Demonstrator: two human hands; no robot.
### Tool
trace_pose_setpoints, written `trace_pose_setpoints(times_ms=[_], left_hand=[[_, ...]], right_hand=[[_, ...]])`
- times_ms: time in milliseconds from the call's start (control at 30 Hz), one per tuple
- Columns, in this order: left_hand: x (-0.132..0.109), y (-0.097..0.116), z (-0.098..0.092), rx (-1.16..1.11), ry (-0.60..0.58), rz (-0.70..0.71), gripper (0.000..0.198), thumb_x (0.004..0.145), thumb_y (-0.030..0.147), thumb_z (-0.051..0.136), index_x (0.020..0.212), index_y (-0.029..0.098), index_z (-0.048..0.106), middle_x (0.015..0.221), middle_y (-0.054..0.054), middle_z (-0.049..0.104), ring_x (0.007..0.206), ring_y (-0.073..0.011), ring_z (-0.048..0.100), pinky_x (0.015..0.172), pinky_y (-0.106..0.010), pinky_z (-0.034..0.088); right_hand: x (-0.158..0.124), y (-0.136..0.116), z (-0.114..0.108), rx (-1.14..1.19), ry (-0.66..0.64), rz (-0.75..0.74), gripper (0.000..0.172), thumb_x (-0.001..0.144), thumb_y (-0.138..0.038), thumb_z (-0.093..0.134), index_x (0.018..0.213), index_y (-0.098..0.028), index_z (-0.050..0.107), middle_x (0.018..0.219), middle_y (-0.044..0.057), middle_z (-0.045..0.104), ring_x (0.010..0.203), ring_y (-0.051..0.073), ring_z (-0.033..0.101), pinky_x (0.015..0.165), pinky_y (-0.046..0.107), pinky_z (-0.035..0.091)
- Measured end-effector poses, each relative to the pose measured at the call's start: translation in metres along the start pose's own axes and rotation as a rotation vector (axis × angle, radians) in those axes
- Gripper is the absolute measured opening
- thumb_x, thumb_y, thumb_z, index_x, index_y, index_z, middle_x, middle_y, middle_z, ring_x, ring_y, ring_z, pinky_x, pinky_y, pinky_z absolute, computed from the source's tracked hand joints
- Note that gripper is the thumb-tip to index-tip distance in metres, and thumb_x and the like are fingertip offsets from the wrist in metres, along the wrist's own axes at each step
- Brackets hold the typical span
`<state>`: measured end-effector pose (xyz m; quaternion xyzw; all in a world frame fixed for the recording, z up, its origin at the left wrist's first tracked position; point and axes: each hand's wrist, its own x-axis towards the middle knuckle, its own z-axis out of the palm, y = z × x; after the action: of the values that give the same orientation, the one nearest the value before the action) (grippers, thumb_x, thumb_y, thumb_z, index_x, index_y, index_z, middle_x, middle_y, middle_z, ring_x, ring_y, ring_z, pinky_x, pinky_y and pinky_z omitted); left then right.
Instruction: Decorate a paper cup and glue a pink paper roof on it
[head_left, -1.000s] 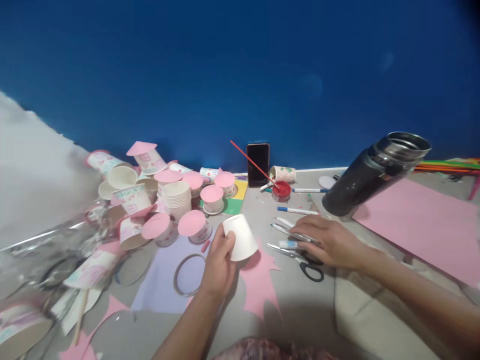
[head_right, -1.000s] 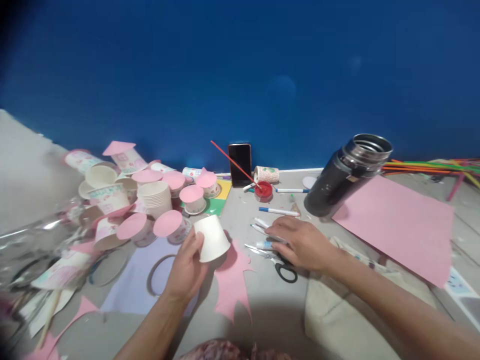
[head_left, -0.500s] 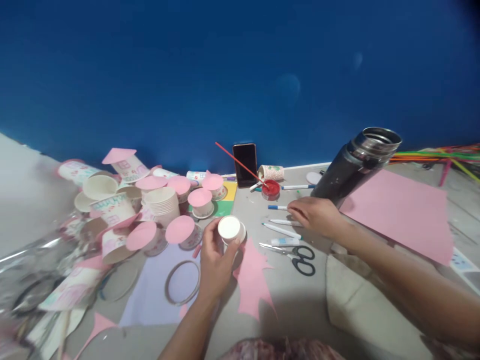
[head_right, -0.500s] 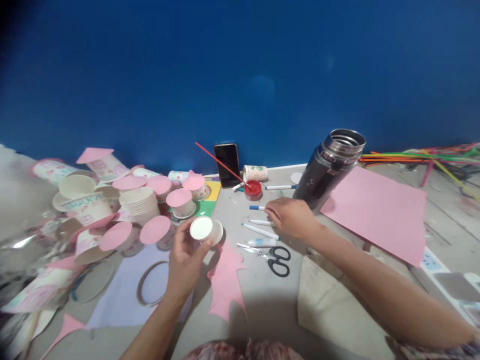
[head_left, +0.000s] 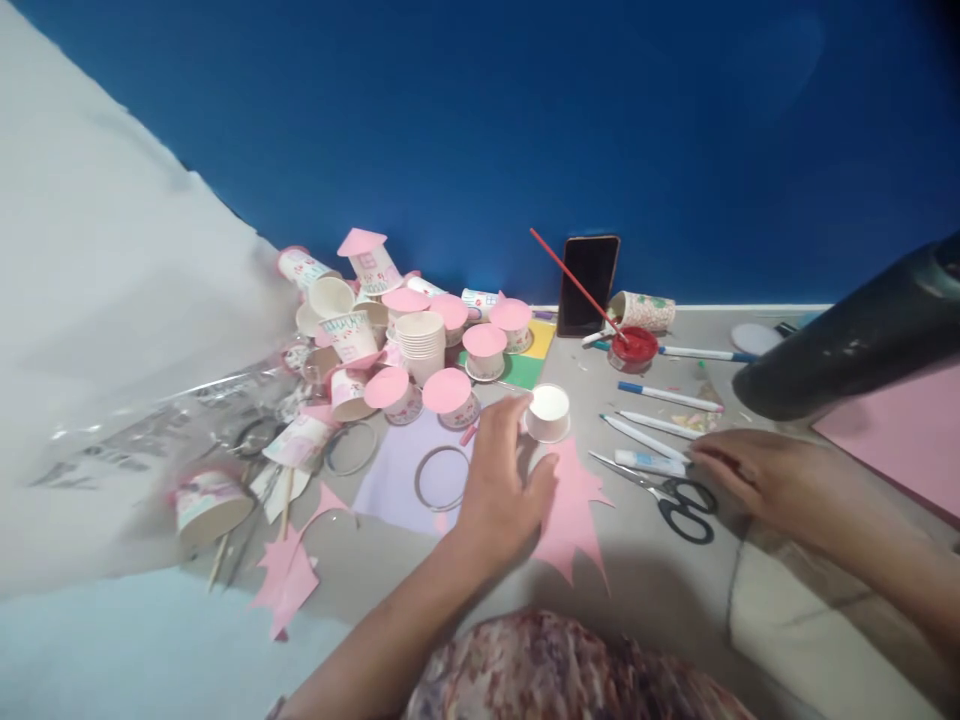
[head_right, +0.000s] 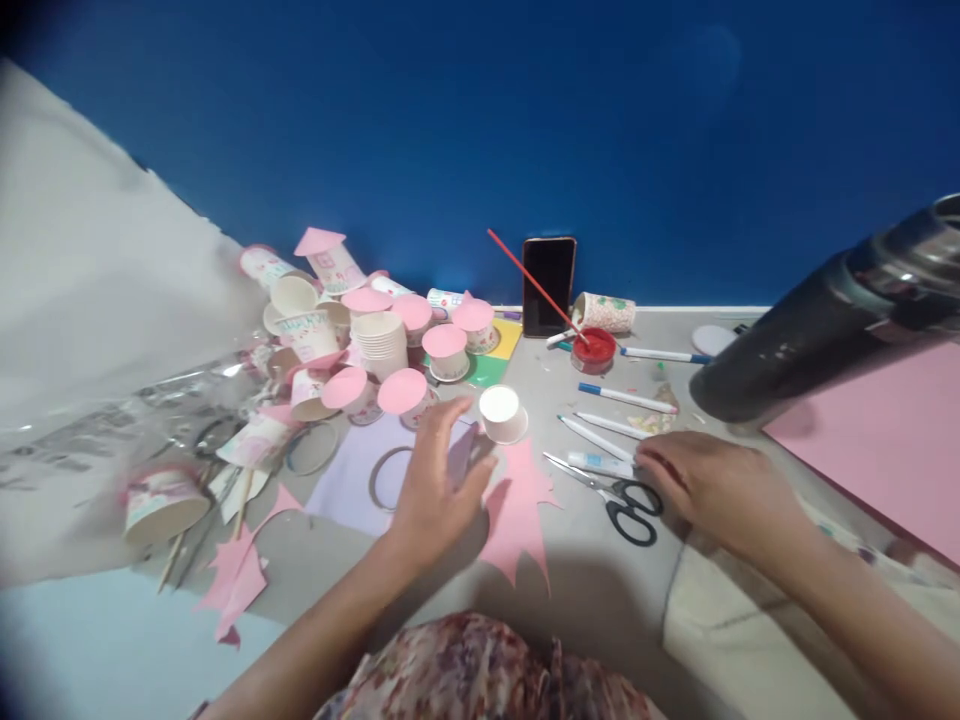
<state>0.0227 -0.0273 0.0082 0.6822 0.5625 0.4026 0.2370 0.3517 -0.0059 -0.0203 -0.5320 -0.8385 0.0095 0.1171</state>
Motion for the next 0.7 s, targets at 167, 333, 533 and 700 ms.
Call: trace_pose_setpoints(times_ms=[167,333,533,700], left_hand=[[-0.020,-0.012,-0.050,0.129,-0.069,-0.018,0.013,0.095,0.032,0.064,0.103,0.026,0.072,0.105,-0.007,0.077,0.105,-0.0280,0.071,0.094,-0.042,0.052],[-0.030,-0.026,-0.047,0.087,-0.099,-0.018,0.012,0.095,0.031,0.063,0.096,0.025,0.073,0.096,-0.004,0.078,0.092,-0.0235,0.074,0.081,-0.034,0.055],[-0.021,-0.010,-0.028,0.012,-0.274,0.172,0.013,0.098,0.023,0.060,0.100,0.024,0.073,0.098,-0.004,0.078,0.091,-0.0191,0.075,0.079,-0.028,0.056],[-0.011,-0.007,-0.022,-0.022,-0.344,0.234,0.016,0.099,0.019,0.059,0.103,0.024,0.074,0.099,-0.005,0.078,0.092,-0.0180,0.075,0.079,-0.026,0.057]], right_hand=[[-0.005,-0.011,0.005,0.065,-0.084,-0.015,0.021,0.101,-0.037,0.054,0.100,-0.025,0.071,0.103,0.010,0.076,0.096,0.031,0.072,0.076,0.040,0.054],[0.001,-0.017,0.000,0.038,-0.147,0.034,0.016,0.099,-0.032,0.058,0.104,-0.024,0.072,0.103,0.010,0.072,0.099,0.029,0.068,0.074,0.035,0.052],[0.001,-0.021,-0.008,0.044,-0.194,0.052,0.017,0.099,-0.030,0.057,0.101,-0.021,0.071,0.102,0.010,0.070,0.100,0.026,0.066,0.075,0.032,0.049],[-0.009,-0.009,-0.015,0.022,-0.207,0.131,0.011,0.093,-0.028,0.063,0.098,-0.021,0.069,0.103,0.010,0.071,0.094,0.026,0.067,0.074,0.033,0.048]])
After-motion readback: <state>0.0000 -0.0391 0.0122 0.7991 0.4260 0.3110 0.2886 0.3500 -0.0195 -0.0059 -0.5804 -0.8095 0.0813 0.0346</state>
